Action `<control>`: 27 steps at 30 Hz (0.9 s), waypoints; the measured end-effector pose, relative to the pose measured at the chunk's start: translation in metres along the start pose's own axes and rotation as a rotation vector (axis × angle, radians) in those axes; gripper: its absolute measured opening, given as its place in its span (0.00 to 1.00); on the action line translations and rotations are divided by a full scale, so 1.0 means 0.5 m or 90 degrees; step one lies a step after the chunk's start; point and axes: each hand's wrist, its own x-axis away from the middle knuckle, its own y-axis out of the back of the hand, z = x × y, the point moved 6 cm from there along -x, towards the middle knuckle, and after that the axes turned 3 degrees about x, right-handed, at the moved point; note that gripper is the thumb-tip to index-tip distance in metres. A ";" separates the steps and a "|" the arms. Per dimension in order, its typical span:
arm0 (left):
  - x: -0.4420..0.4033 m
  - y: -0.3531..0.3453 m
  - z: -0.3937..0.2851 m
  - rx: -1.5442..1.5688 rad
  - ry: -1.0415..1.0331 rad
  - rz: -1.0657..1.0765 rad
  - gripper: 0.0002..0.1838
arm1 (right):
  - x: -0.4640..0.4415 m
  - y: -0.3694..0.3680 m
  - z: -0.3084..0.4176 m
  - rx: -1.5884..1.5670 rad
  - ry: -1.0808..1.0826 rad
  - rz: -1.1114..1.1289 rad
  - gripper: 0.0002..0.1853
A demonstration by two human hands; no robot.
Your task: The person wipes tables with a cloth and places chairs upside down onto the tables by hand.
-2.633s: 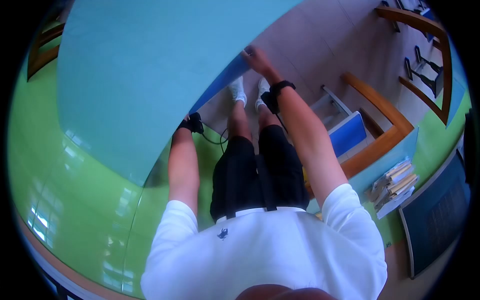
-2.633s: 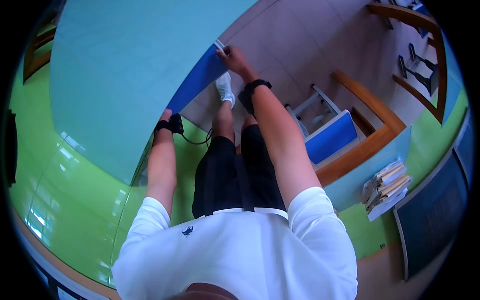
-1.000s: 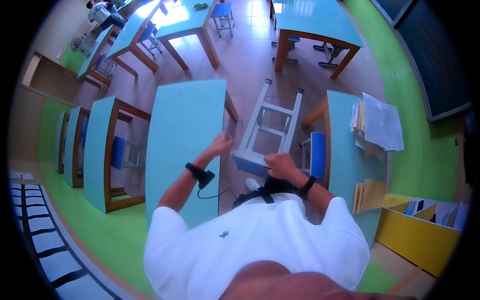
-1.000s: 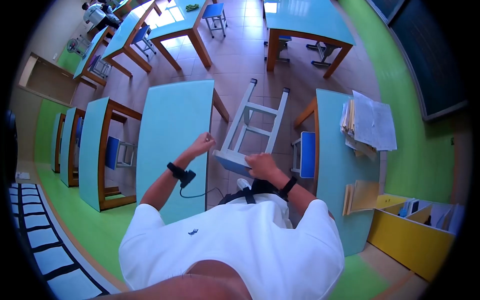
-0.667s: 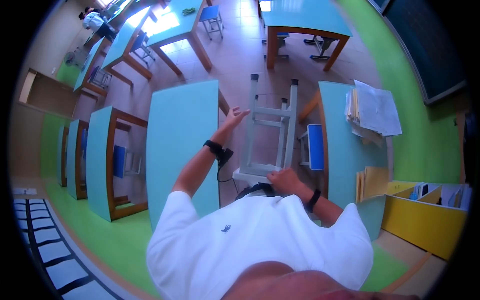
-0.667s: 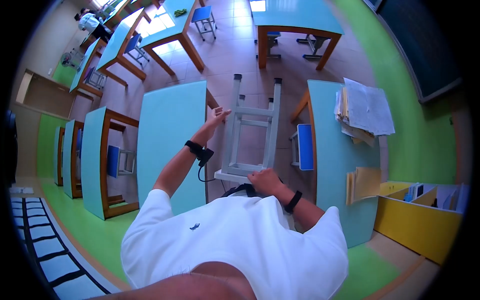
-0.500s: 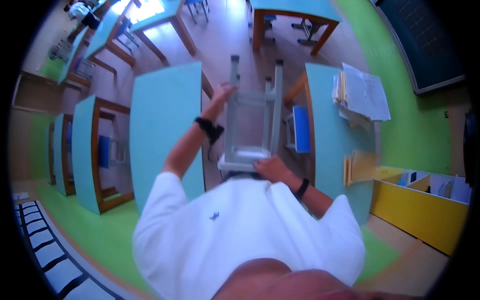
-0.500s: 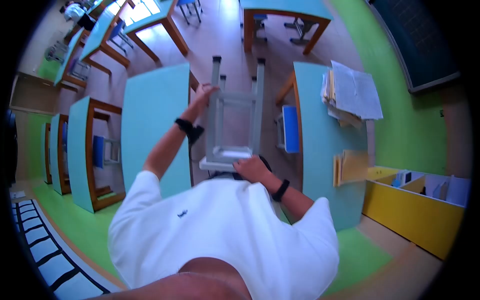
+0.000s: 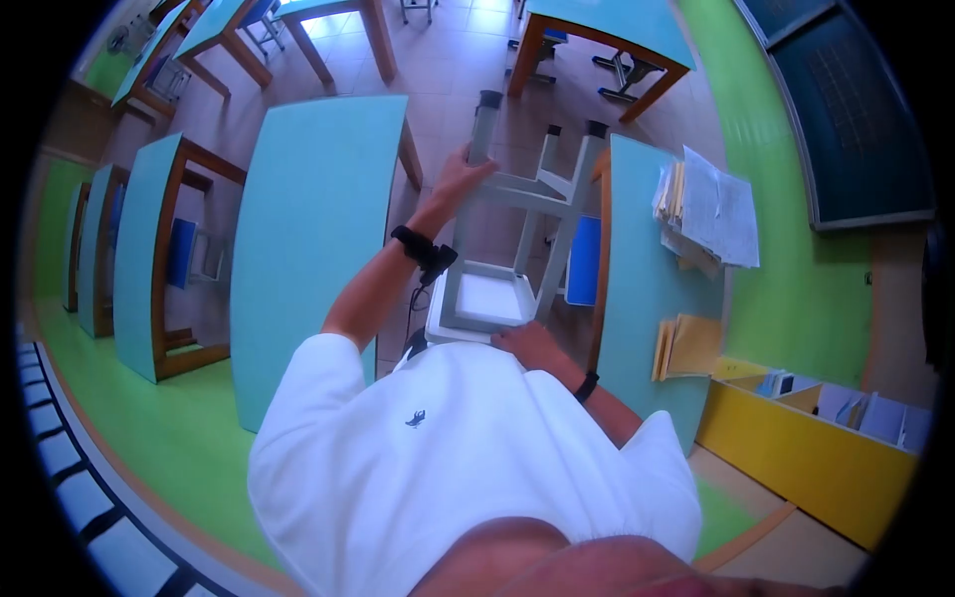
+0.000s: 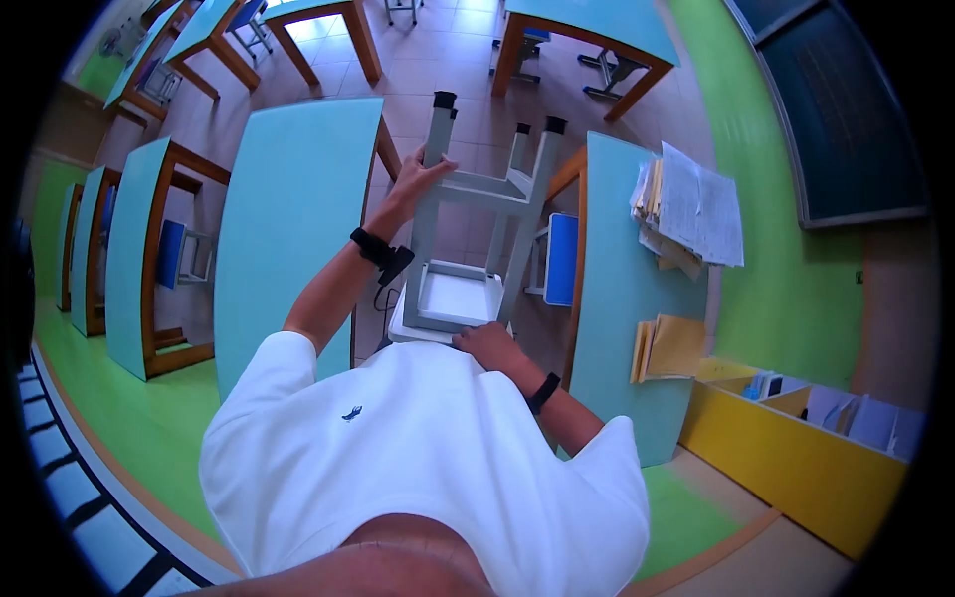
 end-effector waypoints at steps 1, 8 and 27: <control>0.009 -0.004 -0.034 -0.053 -0.046 0.015 0.18 | 0.000 0.009 -0.002 -0.007 -0.003 -0.058 0.06; 0.137 0.043 -0.192 -0.139 -0.203 -0.148 0.17 | -0.025 -0.001 -0.020 0.013 0.088 -0.059 0.12; 0.500 -0.112 -0.233 -0.487 -0.464 -0.733 0.16 | -0.127 -0.032 -0.196 0.308 0.973 -0.185 0.22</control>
